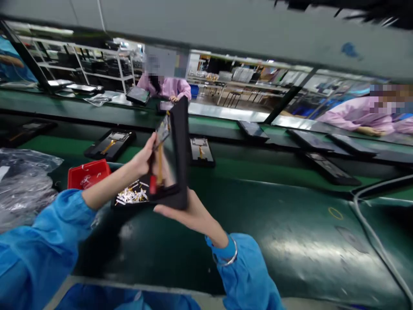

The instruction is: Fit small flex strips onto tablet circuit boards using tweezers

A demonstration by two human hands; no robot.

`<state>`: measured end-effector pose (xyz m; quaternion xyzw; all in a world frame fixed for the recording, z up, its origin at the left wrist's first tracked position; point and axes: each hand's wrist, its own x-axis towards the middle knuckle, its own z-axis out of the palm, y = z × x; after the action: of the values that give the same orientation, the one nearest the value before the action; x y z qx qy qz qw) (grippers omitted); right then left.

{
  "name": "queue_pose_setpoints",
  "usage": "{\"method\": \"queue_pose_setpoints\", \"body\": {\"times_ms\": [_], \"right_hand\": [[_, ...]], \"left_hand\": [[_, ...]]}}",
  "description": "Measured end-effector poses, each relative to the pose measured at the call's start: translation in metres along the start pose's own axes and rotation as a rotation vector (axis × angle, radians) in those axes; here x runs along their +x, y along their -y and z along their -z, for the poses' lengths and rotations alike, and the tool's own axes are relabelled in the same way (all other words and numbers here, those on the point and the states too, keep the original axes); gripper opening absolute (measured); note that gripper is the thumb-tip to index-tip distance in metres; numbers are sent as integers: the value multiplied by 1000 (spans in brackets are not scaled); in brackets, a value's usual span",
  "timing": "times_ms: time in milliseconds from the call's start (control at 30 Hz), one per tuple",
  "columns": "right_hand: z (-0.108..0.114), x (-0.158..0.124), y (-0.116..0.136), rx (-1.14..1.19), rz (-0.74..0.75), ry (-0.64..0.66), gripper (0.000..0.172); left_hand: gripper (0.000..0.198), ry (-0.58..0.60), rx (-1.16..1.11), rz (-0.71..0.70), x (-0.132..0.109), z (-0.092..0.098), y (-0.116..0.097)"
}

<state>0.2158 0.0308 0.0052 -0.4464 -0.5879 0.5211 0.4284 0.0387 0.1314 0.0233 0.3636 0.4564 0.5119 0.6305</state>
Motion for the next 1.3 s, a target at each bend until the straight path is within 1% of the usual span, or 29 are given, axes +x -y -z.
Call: {"method": "queue_pose_setpoints", "body": {"times_ms": [67, 100, 133, 167, 233, 267, 333, 400, 467, 567, 600, 667, 733, 800, 867, 933, 1000, 1033, 1100, 1167, 1233, 1300], "right_hand": [[-8, -4, 4, -221, 109, 436, 37], [-9, -2, 5, -304, 155, 587, 33], [-9, 1, 4, -389, 193, 651, 27], [-9, 7, 1, -474, 214, 643, 21], [-9, 22, -11, -611, 205, 544, 12], [-11, 30, -18, -649, 182, 505, 11], [-21, 46, -31, -686, 144, 483, 13], [-38, 61, -41, -718, 133, 482, 13], [-60, 74, -47, -775, 133, 459, 12], [-87, 89, -53, -876, 115, 430, 9], [-93, 93, -55, -907, 100, 432, 10], [-99, 99, -59, -954, 65, 453, 13], [-100, 102, -62, -979, 42, 477, 17], [-98, 103, -64, -978, 40, 494, 19], [-96, 104, -65, -947, 55, 503, 13], [-94, 102, -63, -883, 76, 513, 5], [-89, 96, -57, -788, 86, 537, 2], [-86, 91, -53, -733, 85, 555, 3], [-79, 78, -45, -615, 76, 594, 5], [-71, 63, -37, -508, 67, 608, 9], [-66, 47, -34, -427, 66, 582, 10], [-65, 33, -37, -250, 49, 500, 13]], "left_hand": [[63, -54, 94, 35, -23, 28, -8], [63, -67, 153, 56, -37, 44, -12], [63, -72, 216, 69, -52, 59, -15], [62, -73, 283, 72, -67, 73, -18], [59, -45, 431, 67, -97, 94, -18], [57, -10, 511, 65, -110, 101, -14], [52, 107, 676, 58, -131, 108, 3], [46, 247, 837, 46, -143, 107, 29], [41, 338, 996, 24, -150, 102, 58], [36, 366, 1213, -43, -156, 93, 93], [32, 367, 1272, -80, -158, 89, 100], [23, 386, 1366, -165, -164, 85, 107], [15, 404, 1429, -250, -166, 84, 106], [11, 394, 1468, -322, -162, 89, 99], [15, 310, 1495, -381, -150, 100, 87], [22, 176, 1503, -431, -133, 113, 74], [21, 70, 1481, -475, -117, 125, 64], [18, 50, 1457, -495, -110, 129, 60], [13, 77, 1386, -531, -104, 133, 56], [14, 157, 1288, -560, -105, 131, 55], [20, 227, 1171, -582, -112, 126, 56], [22, 246, 1049, -599, -122, 120, 59]]}}
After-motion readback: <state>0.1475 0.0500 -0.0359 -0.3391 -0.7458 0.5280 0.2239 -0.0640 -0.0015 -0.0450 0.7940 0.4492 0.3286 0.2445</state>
